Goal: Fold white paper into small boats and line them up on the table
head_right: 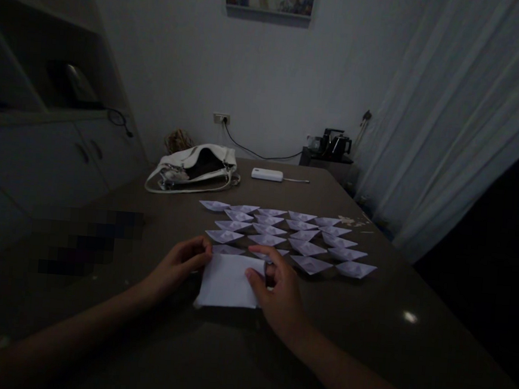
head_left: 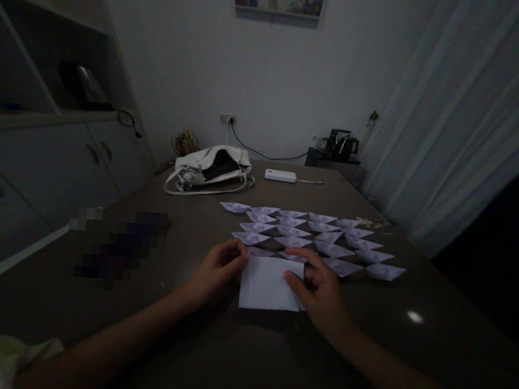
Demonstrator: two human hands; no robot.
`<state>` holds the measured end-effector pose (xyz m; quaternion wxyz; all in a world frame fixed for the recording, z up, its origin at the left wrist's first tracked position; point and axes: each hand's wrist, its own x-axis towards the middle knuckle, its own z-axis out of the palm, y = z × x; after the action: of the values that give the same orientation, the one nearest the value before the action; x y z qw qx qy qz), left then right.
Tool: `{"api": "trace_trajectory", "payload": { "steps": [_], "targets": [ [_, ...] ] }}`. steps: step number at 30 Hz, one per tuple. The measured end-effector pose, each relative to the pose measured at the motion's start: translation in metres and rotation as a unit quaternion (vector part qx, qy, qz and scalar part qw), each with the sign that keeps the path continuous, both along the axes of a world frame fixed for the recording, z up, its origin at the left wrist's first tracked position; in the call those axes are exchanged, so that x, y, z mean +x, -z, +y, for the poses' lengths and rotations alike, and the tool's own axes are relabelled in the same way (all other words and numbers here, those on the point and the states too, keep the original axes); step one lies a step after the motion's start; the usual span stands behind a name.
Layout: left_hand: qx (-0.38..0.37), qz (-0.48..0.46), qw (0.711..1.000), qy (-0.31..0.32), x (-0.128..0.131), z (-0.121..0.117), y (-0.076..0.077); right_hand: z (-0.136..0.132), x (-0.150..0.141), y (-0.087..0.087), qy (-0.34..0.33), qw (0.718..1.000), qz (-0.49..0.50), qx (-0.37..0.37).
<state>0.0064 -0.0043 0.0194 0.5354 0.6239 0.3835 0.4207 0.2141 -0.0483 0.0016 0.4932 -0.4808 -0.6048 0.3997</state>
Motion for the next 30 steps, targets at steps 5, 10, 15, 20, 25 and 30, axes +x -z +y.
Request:
{"api": "trace_trajectory", "payload": {
  "steps": [5, 10, 15, 20, 25, 30],
  "targets": [
    [0.0, -0.001, 1.0, -0.003, -0.0003, -0.0007, 0.0, -0.0001, -0.0003, -0.0017, 0.001, 1.0, 0.012, -0.004],
    [0.002, 0.002, 1.0, 0.003, -0.0005, -0.0016, -0.0011, 0.0006, 0.0006, 0.0005, 0.008, 1.0, -0.001, 0.005],
    [-0.01, 0.012, 1.0, -0.002, 0.0016, -0.0018, -0.0028, 0.0002, 0.0011, 0.001, -0.003, 1.0, -0.001, 0.0],
    [-0.013, 0.014, 1.0, -0.004, 0.0007, 0.0001, -0.0017, 0.0009, 0.0, 0.0019, -0.006, 1.0, 0.006, 0.0],
    [-0.019, 0.006, 1.0, -0.005, 0.0002, 0.0003, 0.0008, 0.0011, 0.0002, 0.0021, -0.007, 1.0, 0.011, 0.003],
    [-0.02, -0.006, 1.0, -0.013, 0.0006, -0.0009, 0.0017, -0.0003, 0.0016, -0.0001, 0.002, 1.0, -0.006, 0.001]
  ]
}}
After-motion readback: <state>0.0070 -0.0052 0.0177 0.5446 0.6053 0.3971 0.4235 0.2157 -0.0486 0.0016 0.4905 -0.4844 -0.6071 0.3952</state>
